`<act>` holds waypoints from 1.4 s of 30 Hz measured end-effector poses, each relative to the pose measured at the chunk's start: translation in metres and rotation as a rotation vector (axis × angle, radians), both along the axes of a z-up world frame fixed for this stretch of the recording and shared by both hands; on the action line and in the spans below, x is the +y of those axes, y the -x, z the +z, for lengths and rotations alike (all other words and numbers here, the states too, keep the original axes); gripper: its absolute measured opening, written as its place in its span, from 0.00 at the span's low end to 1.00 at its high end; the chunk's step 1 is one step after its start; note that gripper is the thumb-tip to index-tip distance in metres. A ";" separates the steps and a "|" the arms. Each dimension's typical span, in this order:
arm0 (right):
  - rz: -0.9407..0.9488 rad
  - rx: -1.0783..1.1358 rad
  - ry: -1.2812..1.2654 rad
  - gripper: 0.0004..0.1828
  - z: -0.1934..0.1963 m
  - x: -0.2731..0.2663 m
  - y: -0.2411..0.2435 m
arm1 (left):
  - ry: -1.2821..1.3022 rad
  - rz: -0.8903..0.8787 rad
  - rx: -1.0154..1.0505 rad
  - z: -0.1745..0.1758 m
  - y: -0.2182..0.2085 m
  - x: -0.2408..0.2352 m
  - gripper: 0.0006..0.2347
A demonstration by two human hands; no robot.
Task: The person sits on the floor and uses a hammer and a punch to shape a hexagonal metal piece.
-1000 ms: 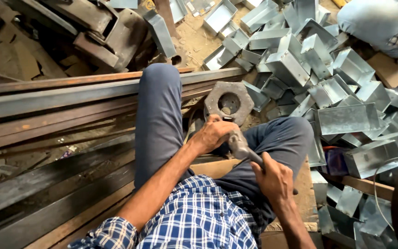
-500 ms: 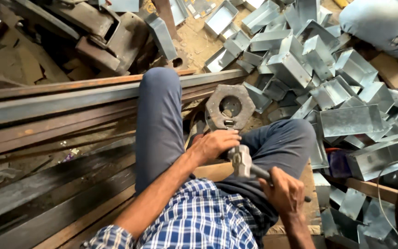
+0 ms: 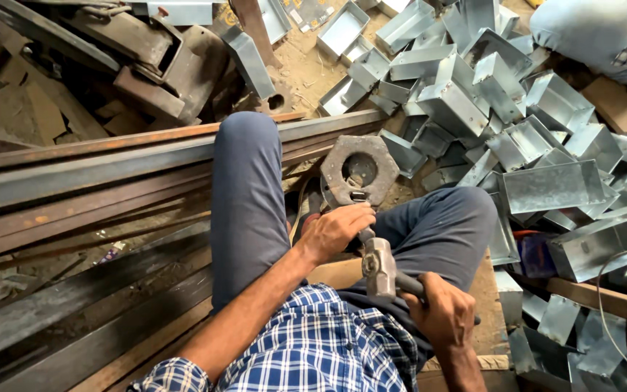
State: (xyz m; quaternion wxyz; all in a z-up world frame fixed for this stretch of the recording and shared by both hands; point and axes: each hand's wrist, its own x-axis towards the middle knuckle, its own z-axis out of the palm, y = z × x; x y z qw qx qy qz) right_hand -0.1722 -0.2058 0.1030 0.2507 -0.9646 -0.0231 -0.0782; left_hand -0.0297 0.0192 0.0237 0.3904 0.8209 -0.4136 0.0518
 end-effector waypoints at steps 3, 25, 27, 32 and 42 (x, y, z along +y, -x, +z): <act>0.008 -0.036 -0.031 0.16 0.003 0.004 -0.003 | -0.024 0.031 -0.024 0.008 0.001 0.000 0.12; 0.065 -0.224 -0.052 0.22 0.016 -0.009 -0.011 | 0.094 0.123 0.155 0.009 -0.006 -0.001 0.17; 0.113 -0.318 -0.086 0.18 0.012 -0.011 -0.008 | 0.101 0.124 0.168 0.009 -0.003 -0.001 0.17; 0.089 0.040 0.095 0.22 -0.007 -0.010 -0.027 | 0.094 0.128 0.185 0.004 -0.006 0.000 0.19; 0.191 -0.240 -0.194 0.15 -0.002 -0.010 -0.018 | 0.076 0.146 0.251 0.003 -0.005 -0.002 0.18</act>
